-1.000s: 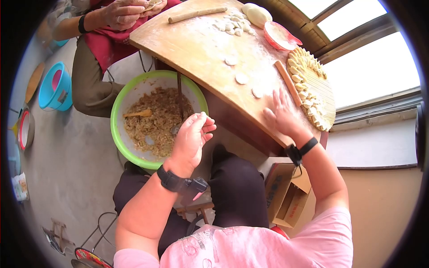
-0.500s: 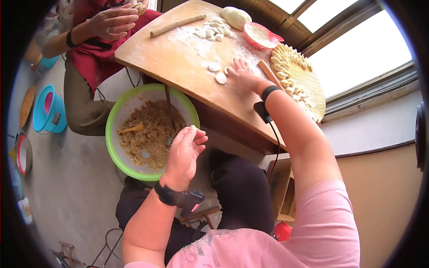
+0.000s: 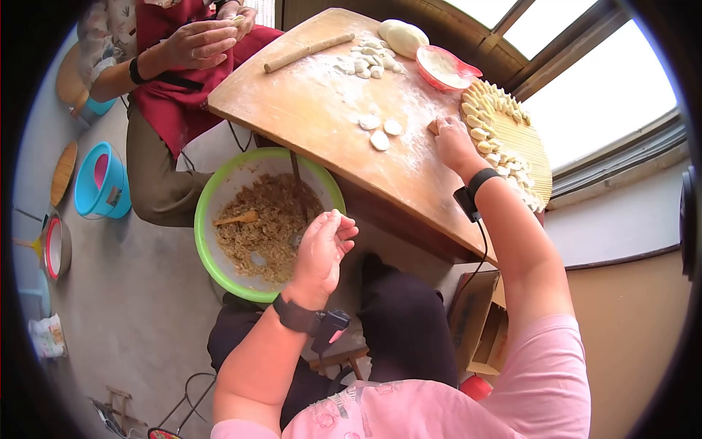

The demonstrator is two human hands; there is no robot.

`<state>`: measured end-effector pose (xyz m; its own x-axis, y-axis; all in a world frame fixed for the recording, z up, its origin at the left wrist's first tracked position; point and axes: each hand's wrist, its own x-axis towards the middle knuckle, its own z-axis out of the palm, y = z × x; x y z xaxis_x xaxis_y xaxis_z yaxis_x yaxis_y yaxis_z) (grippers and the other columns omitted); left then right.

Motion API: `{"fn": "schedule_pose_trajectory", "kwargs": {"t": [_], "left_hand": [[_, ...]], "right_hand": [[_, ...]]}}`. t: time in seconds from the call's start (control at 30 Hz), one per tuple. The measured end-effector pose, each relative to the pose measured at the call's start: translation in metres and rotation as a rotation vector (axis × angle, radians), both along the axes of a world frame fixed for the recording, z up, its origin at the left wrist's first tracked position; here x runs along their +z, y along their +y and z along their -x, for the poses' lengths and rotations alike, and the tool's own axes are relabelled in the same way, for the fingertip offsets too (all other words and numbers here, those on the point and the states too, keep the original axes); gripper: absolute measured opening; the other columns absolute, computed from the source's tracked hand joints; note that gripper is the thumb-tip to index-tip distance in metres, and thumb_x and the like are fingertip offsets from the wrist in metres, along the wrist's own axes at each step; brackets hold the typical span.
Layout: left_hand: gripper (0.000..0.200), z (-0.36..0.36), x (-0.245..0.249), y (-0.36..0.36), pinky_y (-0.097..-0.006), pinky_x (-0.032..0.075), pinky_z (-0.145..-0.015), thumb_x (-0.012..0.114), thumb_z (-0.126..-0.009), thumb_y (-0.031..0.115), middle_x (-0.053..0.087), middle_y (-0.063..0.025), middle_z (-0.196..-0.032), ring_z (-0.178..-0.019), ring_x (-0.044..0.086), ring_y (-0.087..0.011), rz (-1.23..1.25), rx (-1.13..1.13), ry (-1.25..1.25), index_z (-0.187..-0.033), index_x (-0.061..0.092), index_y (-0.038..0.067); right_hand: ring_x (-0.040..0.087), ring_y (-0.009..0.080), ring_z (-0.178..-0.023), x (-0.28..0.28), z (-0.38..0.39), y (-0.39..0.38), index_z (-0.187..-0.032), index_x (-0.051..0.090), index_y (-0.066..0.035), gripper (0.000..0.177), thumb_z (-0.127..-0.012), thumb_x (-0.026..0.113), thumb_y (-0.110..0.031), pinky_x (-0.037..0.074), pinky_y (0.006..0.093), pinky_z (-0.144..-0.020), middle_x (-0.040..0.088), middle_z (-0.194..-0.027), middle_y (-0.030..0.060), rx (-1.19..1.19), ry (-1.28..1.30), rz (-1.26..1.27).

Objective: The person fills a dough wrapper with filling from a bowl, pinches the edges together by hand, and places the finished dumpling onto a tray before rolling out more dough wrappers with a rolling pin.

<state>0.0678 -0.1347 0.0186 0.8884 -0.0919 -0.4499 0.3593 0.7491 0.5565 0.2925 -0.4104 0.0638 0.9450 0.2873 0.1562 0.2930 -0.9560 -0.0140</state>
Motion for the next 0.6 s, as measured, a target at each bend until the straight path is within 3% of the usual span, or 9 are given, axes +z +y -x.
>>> {"fn": "schedule_pose_trajectory", "kwargs": {"t": [0.1, 0.4, 0.6], "left_hand": [[0.017, -0.004, -0.005, -0.002, -0.0308, 0.049, -0.08, 0.054, -0.102, 0.026, 0.063, -0.0034, -0.095, -0.092, 0.061, -0.0162, -0.025, -0.003, -0.022, -0.099, 0.061, 0.011], [0.014, 0.001, 0.0, -0.021, -0.0287, 0.048, -0.08, 0.056, -0.101, 0.025, 0.063, -0.001, -0.097, -0.092, 0.06, -0.0133, -0.205, 0.008, -0.102, -0.102, 0.059, 0.011], [0.014, -0.012, 0.0, -0.023, -0.0231, 0.045, -0.077, 0.057, -0.102, 0.022, 0.06, 0.0009, -0.097, -0.09, 0.057, -0.0078, -0.736, 0.088, -0.452, -0.108, 0.057, 0.009]], "right_hand": [[0.056, 0.0387, -0.118, 0.008, 0.02, 0.009, -0.117, 0.066, -0.007, 0.032, -0.089, 0.051, -0.004, 0.046, 0.0437, -0.1, 0.06, -0.119, 0.0235, -0.038, 0.054, 0.045], [0.056, 0.037, -0.113, 0.011, 0.069, 0.044, -0.118, 0.06, 0.002, 0.034, -0.086, 0.052, 0.002, 0.047, 0.0404, -0.098, 0.06, -0.115, 0.0221, 0.225, 0.026, -0.142], [0.055, 0.0372, -0.11, 0.007, 0.113, 0.003, -0.117, 0.061, 0.001, 0.031, -0.086, 0.055, 0.001, 0.047, 0.0417, -0.097, 0.061, -0.111, 0.0193, 0.427, 0.045, -0.254]]}}
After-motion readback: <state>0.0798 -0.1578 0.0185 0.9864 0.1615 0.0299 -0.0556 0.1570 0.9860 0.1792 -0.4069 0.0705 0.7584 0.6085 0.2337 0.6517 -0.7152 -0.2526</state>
